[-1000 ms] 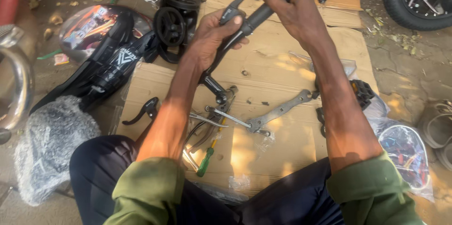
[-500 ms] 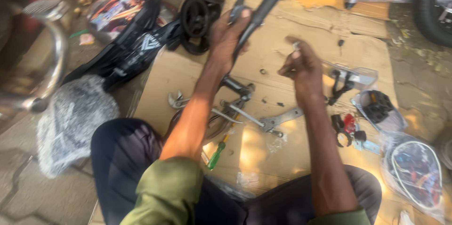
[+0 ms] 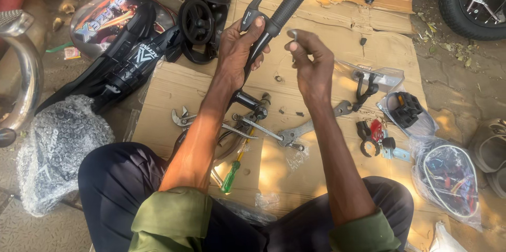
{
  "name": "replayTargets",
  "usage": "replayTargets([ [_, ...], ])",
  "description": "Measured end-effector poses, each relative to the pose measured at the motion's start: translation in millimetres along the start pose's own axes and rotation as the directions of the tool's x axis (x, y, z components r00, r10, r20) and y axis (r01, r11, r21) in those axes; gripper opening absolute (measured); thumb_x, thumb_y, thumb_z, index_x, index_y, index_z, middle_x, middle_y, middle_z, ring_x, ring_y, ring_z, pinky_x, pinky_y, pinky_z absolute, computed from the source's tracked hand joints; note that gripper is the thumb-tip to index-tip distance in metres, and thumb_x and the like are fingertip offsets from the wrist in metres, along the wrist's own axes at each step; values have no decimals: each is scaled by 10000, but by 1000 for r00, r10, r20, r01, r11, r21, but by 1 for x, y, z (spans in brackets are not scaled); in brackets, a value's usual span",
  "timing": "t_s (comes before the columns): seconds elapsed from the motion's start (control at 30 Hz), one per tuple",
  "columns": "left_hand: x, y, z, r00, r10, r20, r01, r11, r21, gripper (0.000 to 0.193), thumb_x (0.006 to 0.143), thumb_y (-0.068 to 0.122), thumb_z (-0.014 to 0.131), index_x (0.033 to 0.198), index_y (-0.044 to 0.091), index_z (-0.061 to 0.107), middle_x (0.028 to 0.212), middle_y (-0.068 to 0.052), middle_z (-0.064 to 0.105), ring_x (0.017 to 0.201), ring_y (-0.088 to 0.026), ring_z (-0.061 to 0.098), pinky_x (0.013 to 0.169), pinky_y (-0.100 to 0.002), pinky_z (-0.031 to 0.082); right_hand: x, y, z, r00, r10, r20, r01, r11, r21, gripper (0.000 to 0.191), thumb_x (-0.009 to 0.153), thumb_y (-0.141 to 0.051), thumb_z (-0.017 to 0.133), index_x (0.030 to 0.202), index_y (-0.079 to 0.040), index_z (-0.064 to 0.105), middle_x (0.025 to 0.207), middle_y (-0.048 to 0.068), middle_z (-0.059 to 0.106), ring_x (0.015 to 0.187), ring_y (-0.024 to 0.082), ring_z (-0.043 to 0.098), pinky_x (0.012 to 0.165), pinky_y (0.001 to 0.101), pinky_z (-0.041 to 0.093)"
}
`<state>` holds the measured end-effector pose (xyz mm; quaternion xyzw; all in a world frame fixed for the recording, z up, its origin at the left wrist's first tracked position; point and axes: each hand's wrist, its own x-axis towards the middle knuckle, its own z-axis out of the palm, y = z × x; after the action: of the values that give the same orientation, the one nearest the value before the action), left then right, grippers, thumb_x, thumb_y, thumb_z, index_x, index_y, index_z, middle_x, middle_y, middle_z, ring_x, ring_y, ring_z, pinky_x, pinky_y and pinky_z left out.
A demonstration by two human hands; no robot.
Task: The person sits on the ground on cardboard and assembles a bicycle handlebar. They slide a grip onto the bar, attach brake levers and a stem clamp, then use a screwdriver and hex keys to tighten the components, repositioning the bar repeatedly while working on each side.
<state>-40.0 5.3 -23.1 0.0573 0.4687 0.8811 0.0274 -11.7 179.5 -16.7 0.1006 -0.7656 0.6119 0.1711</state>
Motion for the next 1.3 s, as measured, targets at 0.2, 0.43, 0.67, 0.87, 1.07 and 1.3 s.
replayTargets([
  [0.2, 2, -2, -2, 1000, 24, -9, -24, 1000, 1, 396, 941, 425, 726, 981, 33, 687, 612, -62, 624, 377, -85, 505, 322, -234, 361, -7, -5, 11, 994, -94, -63, 89, 993, -80, 235, 1088, -216, 641, 1170, -17, 735, 879, 38, 669, 765, 81, 609, 636, 233, 475],
  [0.43, 2, -4, -4, 1000, 27, -3, -27, 1000, 7, 405, 944, 429, 727, 974, 29, 675, 611, -75, 623, 380, -94, 514, 324, -241, 363, -5, 1, 21, 999, 11, -50, -12, 1000, -17, 263, 1042, -262, 632, 1068, -15, 721, 876, 35, 708, 811, 87, 673, 663, 269, 597],
  [0.67, 2, -6, -3, 1000, 22, 15, -22, 1000, 3, 399, 941, 429, 721, 990, 35, 678, 609, -71, 623, 374, -91, 507, 318, -236, 355, -7, 3, 15, 941, -336, -43, 292, 869, -398, 116, 1034, -112, 683, 1086, -21, 732, 965, 81, 734, 861, 201, 662, 747, 340, 533],
  [0.87, 1, -7, -3, 999, -40, 31, 41, 999, -25, 392, 948, 412, 731, 979, 24, 683, 624, -75, 632, 381, -100, 514, 326, -243, 360, -12, -3, 18, 882, -468, -59, 368, 760, -536, 122, 966, -9, 727, 1087, -23, 742, 1007, 103, 725, 895, 261, 649, 752, 364, 523],
  [1.07, -1, -8, -3, 998, -55, 42, 57, 997, -44, 383, 954, 404, 734, 963, 26, 671, 621, -80, 628, 376, -98, 501, 325, -244, 356, -10, 1, 16, 873, -487, -37, 395, 749, -532, 103, 983, -41, 726, 1080, -35, 758, 1026, 79, 734, 923, 236, 635, 795, 365, 522],
  [1.3, -2, -9, -2, 998, -41, 40, 43, 998, -46, 363, 956, 385, 729, 991, 26, 686, 619, -78, 627, 376, -98, 498, 327, -244, 351, -17, 16, 30, 962, -196, -189, 172, 976, -132, 255, 1049, -205, 630, 1164, 11, 702, 1079, 65, 679, 921, 133, 633, 765, 301, 523],
])
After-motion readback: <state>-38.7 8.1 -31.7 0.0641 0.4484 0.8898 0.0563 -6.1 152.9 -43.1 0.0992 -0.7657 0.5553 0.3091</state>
